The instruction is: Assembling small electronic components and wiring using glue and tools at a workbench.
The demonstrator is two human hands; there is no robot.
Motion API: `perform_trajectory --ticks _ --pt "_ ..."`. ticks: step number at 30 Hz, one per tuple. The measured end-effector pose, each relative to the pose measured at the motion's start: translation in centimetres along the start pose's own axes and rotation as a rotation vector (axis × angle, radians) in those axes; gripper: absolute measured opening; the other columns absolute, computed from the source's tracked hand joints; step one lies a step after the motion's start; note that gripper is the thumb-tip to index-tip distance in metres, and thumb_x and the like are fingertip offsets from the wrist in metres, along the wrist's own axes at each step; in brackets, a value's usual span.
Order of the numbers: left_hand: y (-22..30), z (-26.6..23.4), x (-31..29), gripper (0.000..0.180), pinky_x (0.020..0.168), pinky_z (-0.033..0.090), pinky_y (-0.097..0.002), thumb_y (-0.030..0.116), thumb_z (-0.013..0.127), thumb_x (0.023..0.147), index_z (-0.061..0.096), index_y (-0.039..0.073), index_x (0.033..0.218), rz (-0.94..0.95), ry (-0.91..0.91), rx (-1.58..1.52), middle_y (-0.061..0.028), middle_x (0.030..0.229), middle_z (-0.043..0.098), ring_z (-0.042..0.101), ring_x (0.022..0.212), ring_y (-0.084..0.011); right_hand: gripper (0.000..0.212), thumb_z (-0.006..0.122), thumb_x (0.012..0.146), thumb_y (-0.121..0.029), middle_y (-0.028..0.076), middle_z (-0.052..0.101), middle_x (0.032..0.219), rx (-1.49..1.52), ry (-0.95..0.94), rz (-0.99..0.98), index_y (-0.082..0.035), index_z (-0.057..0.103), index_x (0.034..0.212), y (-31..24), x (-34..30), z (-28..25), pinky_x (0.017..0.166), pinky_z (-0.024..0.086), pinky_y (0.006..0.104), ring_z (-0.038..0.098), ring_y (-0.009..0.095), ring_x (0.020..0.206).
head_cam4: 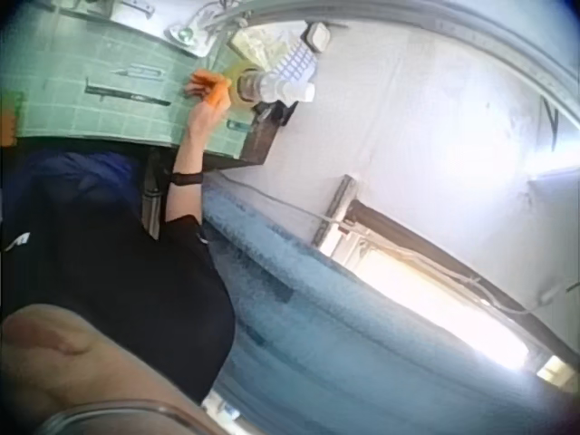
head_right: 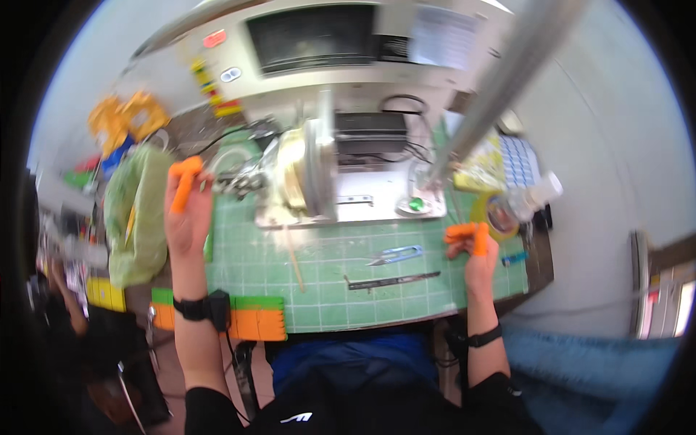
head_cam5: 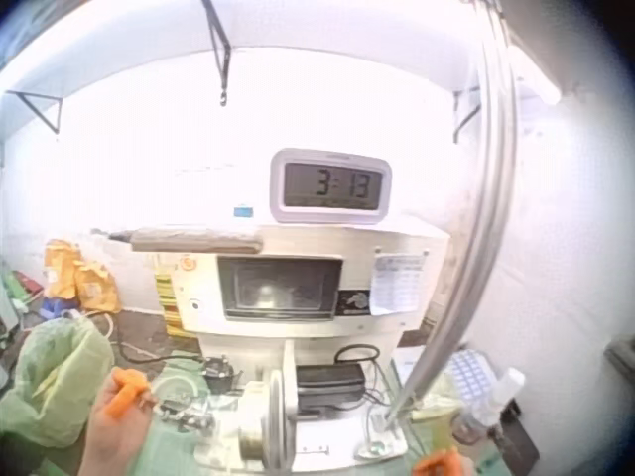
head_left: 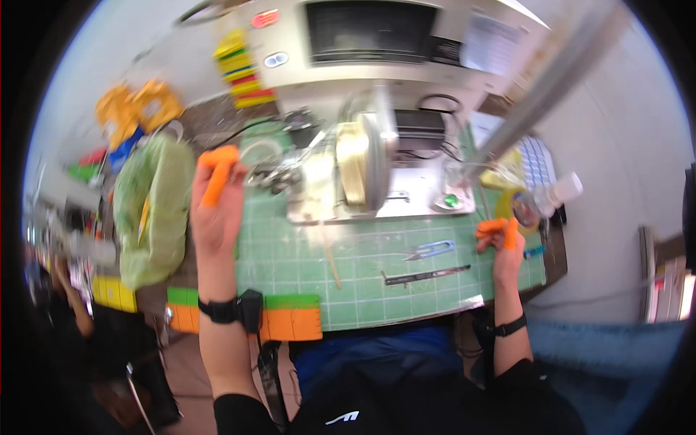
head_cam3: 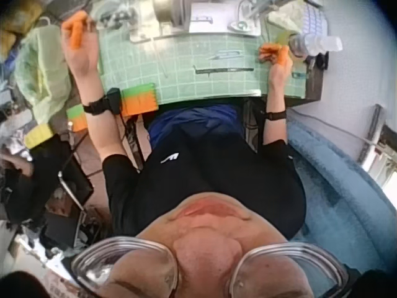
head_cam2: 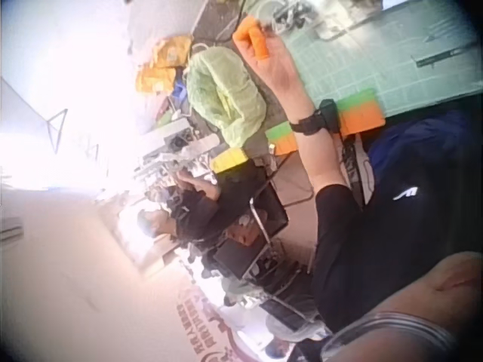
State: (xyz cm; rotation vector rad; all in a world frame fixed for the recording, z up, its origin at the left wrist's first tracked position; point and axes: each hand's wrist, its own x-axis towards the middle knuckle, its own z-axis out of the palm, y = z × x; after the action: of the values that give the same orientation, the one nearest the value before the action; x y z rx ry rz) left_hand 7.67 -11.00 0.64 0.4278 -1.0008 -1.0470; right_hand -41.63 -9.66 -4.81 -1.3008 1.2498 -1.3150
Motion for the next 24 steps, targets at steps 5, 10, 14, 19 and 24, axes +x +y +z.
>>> perform_trajectory --ticks 5,10,14,19,24 --pt "-0.9 -1.9 -0.8 0.024 0.106 0.04 -0.0316 0.007 0.056 0.102 0.058 0.004 0.126 -0.068 0.034 0.161 -0.0064 0.129 0.059 0.055 0.112 -0.0151 0.06 0.036 0.111 -0.042 0.013 0.072 0.085 0.057 -0.031 -0.001 0.006 0.069 0.101 -0.1 -0.3 0.7 0.06 0.05 0.0261 0.065 0.016 0.063" --pt "-1.8 -2.0 -0.7 0.024 0.106 0.039 -0.0298 0.007 0.055 0.103 0.059 0.004 0.127 -0.101 0.069 0.137 -0.0046 0.128 0.058 0.054 0.11 -0.0134 0.052 0.038 0.111 -0.034 0.012 0.072 0.086 0.063 -0.051 -0.015 0.006 0.07 0.102 -0.1 -0.4 0.0 0.06 0.05 0.0249 0.066 0.015 0.065" --pt "-1.3 -2.2 -0.9 0.026 0.109 0.038 -0.0318 0.007 0.054 0.104 0.057 0.004 0.129 -0.122 0.096 0.123 -0.0042 0.13 0.057 0.054 0.114 -0.0133 0.049 0.039 0.111 -0.032 0.011 0.072 0.086 0.062 -0.056 -0.044 0.006 0.071 0.102 -0.1 -0.6 0.0 0.06 0.05 0.0248 0.066 0.015 0.065" --pt "-1.3 -3.0 -1.2 0.028 0.11 0.039 -0.0345 0.008 0.054 0.104 0.055 0.005 0.131 -0.114 0.073 0.112 -0.0041 0.13 0.058 0.054 0.116 -0.014 0.05 0.04 0.111 -0.032 0.012 0.072 0.085 0.057 -0.051 -0.052 0.005 0.071 0.1 0.2 -0.4 0.5 0.061 0.05 0.0253 0.066 0.015 0.065" --pt "-1.2 -1.3 -1.1 0.022 0.109 0.039 -0.034 0.009 0.053 0.105 0.058 0.006 0.126 -0.097 0.101 0.162 -0.004 0.127 0.059 0.054 0.116 -0.0141 0.054 0.038 0.111 -0.036 0.012 0.073 0.084 0.03 -0.044 -0.04 0.005 0.071 0.097 -0.3 -0.2 0.6 0.06 0.05 0.0256 0.065 0.014 0.063"
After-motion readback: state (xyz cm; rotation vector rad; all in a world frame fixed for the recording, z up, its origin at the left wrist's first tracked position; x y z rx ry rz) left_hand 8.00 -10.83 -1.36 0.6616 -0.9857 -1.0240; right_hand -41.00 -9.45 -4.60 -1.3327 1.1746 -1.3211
